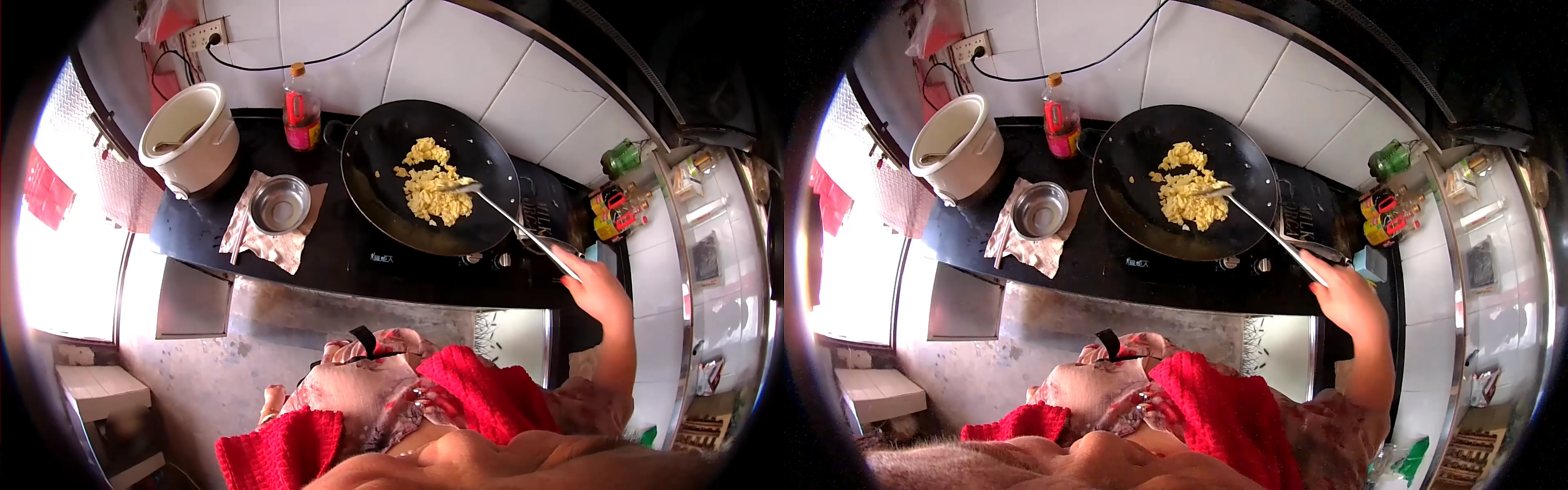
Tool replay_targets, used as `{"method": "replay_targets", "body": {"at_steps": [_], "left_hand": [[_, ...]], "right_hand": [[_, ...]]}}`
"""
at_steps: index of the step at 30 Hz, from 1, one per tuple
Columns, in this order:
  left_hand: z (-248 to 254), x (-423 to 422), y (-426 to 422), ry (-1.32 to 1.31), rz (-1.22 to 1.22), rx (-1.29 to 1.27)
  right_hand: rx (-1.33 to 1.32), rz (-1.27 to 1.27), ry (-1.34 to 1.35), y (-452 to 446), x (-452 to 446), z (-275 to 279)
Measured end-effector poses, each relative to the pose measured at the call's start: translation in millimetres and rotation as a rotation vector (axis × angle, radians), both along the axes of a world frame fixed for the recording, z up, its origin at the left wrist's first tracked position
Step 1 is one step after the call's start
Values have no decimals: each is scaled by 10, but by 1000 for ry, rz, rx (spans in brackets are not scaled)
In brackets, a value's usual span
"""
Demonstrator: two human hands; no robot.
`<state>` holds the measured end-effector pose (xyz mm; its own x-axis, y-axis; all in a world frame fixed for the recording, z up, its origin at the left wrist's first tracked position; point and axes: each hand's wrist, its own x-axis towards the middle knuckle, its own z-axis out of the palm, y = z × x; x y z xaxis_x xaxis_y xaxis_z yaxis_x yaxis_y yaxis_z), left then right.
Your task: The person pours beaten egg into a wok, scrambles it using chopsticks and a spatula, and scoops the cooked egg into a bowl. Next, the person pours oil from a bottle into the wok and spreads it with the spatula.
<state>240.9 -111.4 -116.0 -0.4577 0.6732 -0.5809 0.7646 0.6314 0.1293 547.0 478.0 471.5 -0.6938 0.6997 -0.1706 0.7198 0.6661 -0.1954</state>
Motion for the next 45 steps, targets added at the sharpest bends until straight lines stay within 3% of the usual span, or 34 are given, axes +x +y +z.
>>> {"method": "replay_targets", "body": {"at_steps": [3,6,9,10,12,15,20,22,24,26,28,30,32,35,38,42,45], "left_hand": [[11,30,42,-5,-13,98],[-23,2,107,-10,-26,150],[8,-63,173,-13,-66,158],[50,-66,190,-20,-65,154],[116,-75,209,-35,-56,141],[184,-76,199,-49,-30,115],[165,-66,104,-47,-7,80],[41,-17,80,-13,4,57],[38,-10,75,-25,-27,35],[47,17,74,-45,-26,65],[24,17,97,-42,-45,52],[-10,5,121,-31,-57,29],[-46,-21,178,-12,-59,-5],[344,-44,333,-7,-175,45],[297,-90,291,-440,495,113],[393,-107,336,-561,832,179],[474,-111,349,-646,1042,239]], "right_hand": [[-70,-103,-197,-183,69,298],[4,-3,-164,1,-44,-115],[-16,134,231,379,-234,-687],[-53,2,114,376,-374,-644],[-57,-44,144,466,-485,-692],[-56,-30,336,516,-641,-731],[-42,24,182,476,-692,-1070],[-114,54,104,329,-543,-769],[-130,180,223,276,-234,-556],[-220,-21,13,-55,-144,0],[-216,-6,-43,-211,-1,227],[-153,95,-76,-211,237,132],[-279,11,-82,-242,12,8],[-254,17,105,9,-281,-455],[-132,85,283,312,-435,-872],[-117,-32,346,440,-675,-767],[-93,-66,167,472,-811,-887]]}}
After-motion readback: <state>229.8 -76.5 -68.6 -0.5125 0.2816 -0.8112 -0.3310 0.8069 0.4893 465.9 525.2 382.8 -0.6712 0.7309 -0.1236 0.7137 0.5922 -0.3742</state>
